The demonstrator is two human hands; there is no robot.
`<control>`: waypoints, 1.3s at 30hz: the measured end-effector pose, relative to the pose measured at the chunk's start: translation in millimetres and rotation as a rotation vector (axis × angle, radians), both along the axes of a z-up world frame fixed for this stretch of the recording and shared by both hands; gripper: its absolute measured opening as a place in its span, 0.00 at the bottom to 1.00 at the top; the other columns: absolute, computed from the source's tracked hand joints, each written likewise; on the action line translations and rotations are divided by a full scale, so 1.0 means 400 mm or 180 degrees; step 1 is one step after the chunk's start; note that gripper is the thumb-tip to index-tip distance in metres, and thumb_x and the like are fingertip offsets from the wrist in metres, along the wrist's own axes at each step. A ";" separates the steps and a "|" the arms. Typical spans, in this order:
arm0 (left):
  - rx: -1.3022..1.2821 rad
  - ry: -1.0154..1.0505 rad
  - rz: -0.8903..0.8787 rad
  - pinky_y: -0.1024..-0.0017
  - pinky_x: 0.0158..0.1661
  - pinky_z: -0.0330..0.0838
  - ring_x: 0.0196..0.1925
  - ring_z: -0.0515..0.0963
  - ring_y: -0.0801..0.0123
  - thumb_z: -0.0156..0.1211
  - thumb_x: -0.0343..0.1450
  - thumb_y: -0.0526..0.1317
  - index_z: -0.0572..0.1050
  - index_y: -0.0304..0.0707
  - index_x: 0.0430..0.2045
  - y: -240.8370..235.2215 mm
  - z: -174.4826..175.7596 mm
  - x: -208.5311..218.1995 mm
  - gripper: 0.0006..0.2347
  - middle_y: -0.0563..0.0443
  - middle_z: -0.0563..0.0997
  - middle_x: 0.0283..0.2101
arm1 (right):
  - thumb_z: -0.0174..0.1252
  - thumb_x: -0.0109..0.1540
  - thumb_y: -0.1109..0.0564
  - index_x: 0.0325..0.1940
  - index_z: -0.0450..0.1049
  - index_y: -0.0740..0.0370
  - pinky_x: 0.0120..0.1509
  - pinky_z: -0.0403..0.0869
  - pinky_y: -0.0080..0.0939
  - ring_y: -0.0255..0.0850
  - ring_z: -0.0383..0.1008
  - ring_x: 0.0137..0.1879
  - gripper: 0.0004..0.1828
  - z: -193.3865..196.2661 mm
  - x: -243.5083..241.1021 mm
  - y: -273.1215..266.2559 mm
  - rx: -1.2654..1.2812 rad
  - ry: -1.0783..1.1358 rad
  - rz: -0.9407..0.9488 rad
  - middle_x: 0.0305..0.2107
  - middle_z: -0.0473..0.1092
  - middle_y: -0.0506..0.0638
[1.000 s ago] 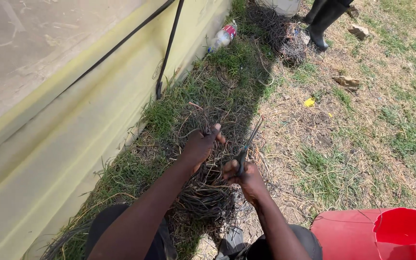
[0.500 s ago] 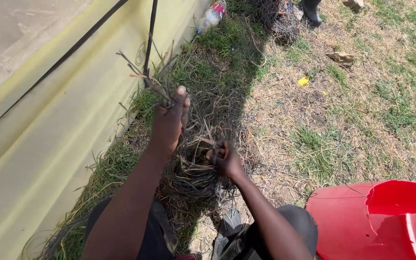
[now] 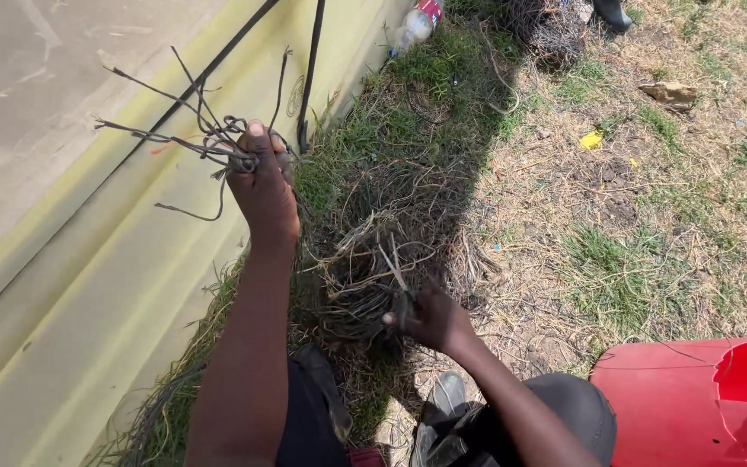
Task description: Pruning and untangling a bundle of thin twigs using scissors
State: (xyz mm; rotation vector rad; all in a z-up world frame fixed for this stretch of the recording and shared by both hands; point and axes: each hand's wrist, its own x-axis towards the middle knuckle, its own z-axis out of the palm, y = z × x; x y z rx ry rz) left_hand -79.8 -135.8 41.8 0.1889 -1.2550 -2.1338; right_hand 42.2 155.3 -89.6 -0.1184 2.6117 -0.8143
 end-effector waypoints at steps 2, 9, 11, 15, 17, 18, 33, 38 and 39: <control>-0.0100 0.0117 0.0042 0.77 0.18 0.51 0.12 0.56 0.78 0.54 0.85 0.47 0.77 0.37 0.27 0.006 0.008 0.003 0.18 0.57 0.58 0.13 | 0.63 0.63 0.21 0.44 0.84 0.53 0.54 0.84 0.66 0.69 0.82 0.53 0.34 0.006 0.019 -0.024 0.0917 -0.0181 0.0398 0.49 0.76 0.63; 0.0010 -0.0007 -0.0251 0.81 0.23 0.55 0.19 0.63 0.84 0.56 0.83 0.46 0.77 0.42 0.27 0.109 0.038 0.042 0.15 0.59 0.68 0.19 | 0.67 0.56 0.28 0.42 0.90 0.49 0.43 0.87 0.60 0.57 0.87 0.44 0.27 -0.217 -0.091 0.027 0.2348 0.0190 0.0216 0.37 0.79 0.54; 0.0008 -0.0073 -0.0271 0.80 0.25 0.59 0.22 0.68 0.82 0.58 0.83 0.45 0.79 0.43 0.29 0.140 0.005 0.051 0.13 0.55 0.76 0.21 | 0.65 0.56 0.25 0.42 0.90 0.52 0.42 0.86 0.60 0.54 0.87 0.44 0.32 -0.254 -0.096 0.031 0.2550 0.0296 0.0383 0.35 0.79 0.53; -0.0318 0.0000 -0.0657 0.63 0.45 0.81 0.40 0.79 0.75 0.59 0.84 0.45 0.81 0.38 0.33 0.177 -0.037 0.052 0.13 0.47 0.83 0.31 | 0.63 0.58 0.26 0.35 0.88 0.55 0.36 0.83 0.57 0.53 0.86 0.38 0.31 -0.281 -0.130 0.050 0.2658 0.0747 0.0533 0.28 0.79 0.54; -0.0532 0.0079 -0.0757 0.56 0.47 0.81 0.42 0.79 0.72 0.57 0.85 0.46 0.81 0.37 0.32 0.179 -0.017 0.058 0.15 0.44 0.83 0.32 | 0.63 0.59 0.27 0.32 0.87 0.52 0.34 0.83 0.55 0.51 0.87 0.37 0.28 -0.263 -0.134 0.045 0.2485 0.0767 0.0510 0.27 0.81 0.52; -0.0596 0.0141 -0.0654 0.65 0.38 0.73 0.33 0.73 0.77 0.56 0.85 0.45 0.79 0.39 0.29 0.174 0.006 0.062 0.16 0.49 0.79 0.26 | 0.65 0.60 0.30 0.33 0.87 0.55 0.37 0.84 0.56 0.53 0.88 0.39 0.26 -0.222 -0.124 0.024 0.2445 0.0685 0.0512 0.27 0.81 0.54; -0.1292 0.0369 -0.0797 0.71 0.25 0.64 0.14 0.62 0.75 0.56 0.83 0.49 0.75 0.43 0.20 0.151 0.121 0.187 0.19 0.50 0.70 0.13 | 0.64 0.65 0.36 0.45 0.89 0.61 0.56 0.85 0.64 0.60 0.87 0.55 0.26 -0.041 -0.085 -0.020 0.2011 0.0185 0.0395 0.41 0.85 0.59; -0.0039 0.0813 0.0411 0.80 0.28 0.62 0.21 0.68 0.81 0.51 0.85 0.49 0.74 0.47 0.26 0.060 0.131 0.262 0.17 0.60 0.72 0.20 | 0.60 0.68 0.39 0.45 0.90 0.52 0.55 0.85 0.56 0.52 0.87 0.57 0.20 -0.271 -0.192 0.058 0.2520 0.0432 0.0485 0.43 0.86 0.51; -0.0583 0.0583 0.0771 0.75 0.31 0.64 0.25 0.68 0.77 0.47 0.85 0.49 0.73 0.44 0.28 0.003 0.138 0.312 0.17 0.59 0.72 0.24 | 0.63 0.63 0.29 0.50 0.88 0.50 0.56 0.86 0.52 0.51 0.88 0.56 0.28 -0.265 -0.194 0.061 0.2389 0.0288 0.0350 0.47 0.85 0.51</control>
